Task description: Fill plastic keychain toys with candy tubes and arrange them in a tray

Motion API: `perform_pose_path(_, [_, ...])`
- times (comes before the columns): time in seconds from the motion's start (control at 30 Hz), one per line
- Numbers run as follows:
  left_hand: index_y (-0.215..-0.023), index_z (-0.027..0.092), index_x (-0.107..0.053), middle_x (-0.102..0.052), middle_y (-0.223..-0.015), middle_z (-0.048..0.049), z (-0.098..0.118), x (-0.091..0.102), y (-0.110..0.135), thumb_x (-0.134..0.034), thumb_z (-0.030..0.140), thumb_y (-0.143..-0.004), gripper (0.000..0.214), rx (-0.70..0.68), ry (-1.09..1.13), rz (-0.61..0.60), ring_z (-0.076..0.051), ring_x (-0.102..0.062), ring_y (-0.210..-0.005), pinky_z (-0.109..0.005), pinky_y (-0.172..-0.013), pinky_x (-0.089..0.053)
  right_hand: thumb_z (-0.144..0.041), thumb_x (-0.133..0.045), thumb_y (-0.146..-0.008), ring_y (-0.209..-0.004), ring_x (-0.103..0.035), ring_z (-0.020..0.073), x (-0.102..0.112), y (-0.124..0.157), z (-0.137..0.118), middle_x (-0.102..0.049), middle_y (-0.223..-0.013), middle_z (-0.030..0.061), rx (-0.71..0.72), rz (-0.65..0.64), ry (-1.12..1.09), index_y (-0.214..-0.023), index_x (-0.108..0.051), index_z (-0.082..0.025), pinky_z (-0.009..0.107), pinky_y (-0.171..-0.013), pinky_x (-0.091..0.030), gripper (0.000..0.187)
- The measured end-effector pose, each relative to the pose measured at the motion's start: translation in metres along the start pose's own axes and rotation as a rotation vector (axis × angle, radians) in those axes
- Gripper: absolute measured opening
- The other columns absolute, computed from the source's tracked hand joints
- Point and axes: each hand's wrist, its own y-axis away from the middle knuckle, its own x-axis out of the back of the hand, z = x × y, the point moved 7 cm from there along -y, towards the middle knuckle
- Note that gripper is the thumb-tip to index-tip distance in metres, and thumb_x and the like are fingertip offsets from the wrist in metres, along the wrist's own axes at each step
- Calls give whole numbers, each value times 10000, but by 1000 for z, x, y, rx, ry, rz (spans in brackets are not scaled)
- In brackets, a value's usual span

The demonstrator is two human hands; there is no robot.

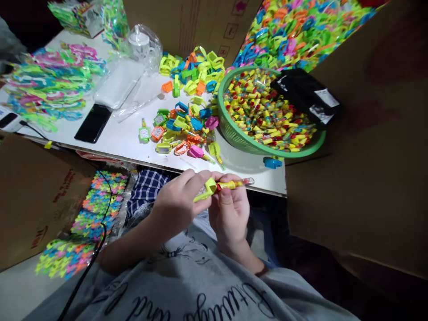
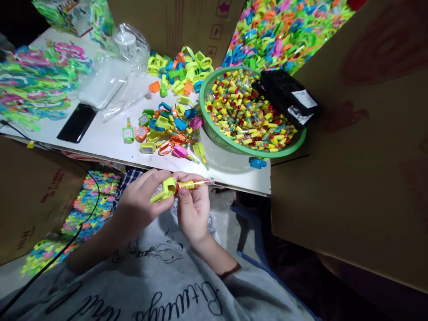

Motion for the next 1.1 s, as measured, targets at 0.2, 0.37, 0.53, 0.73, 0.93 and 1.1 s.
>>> perform_pose_path(0.2, [-1093,167,-511,-607,-846,-41,-1,-5,0,-534,183,-864,231,49,74,-51,-157,-612,-750,-245,-625,-523,-439,-606,-831,-762,-550,157,4,1,2,-552,-880,19,-22,47,72,-901,-469,-271,296,-708,-473,228])
perform_pose_path(0.37, [-1092,167,-530,-604,-850,-41,-2,-7,1,-549,189,-861,232,54,110,-40,-153,-605,-743,-242,-616,-516,-416,-596,-839,-744,-540,152,4,2,1,-539,-876,19,-2,45,75,-909,-470,-274,292,-684,-466,202])
perform_pose_path(0.53, [-1163,224,-496,-537,-735,20,0,0,6,-533,243,-884,282,-25,139,50,-106,-527,-596,-202,-514,-440,-399,-526,-886,-696,-536,163,-2,9,-10,-537,-834,17,120,3,177,-926,-446,-289,311,-625,-466,142])
perform_pose_path(0.73, [-1044,224,-503,-524,-680,29,-7,6,7,-513,370,-906,201,-62,148,142,-99,-509,-569,-200,-490,-407,-389,-567,-876,-700,-557,156,-7,2,-16,-572,-810,8,195,-99,155,-910,-482,-286,301,-618,-484,138])
perform_pose_path(0.93, [-992,212,-535,-573,-717,21,-11,7,1,-560,298,-869,153,-67,125,157,-103,-556,-605,-203,-545,-464,-482,-597,-834,-765,-605,172,-8,-4,-1,-618,-846,21,138,-150,170,-910,-504,-268,333,-673,-520,246])
perform_pose_path(1.1, [-1076,223,-526,-637,-967,-33,-72,-4,-1,-660,309,-787,330,272,111,72,-174,-631,-843,-288,-718,-520,-426,-616,-821,-996,-584,217,23,-66,-32,-611,-1085,70,325,-181,635,-1240,-420,-273,408,-860,-471,487])
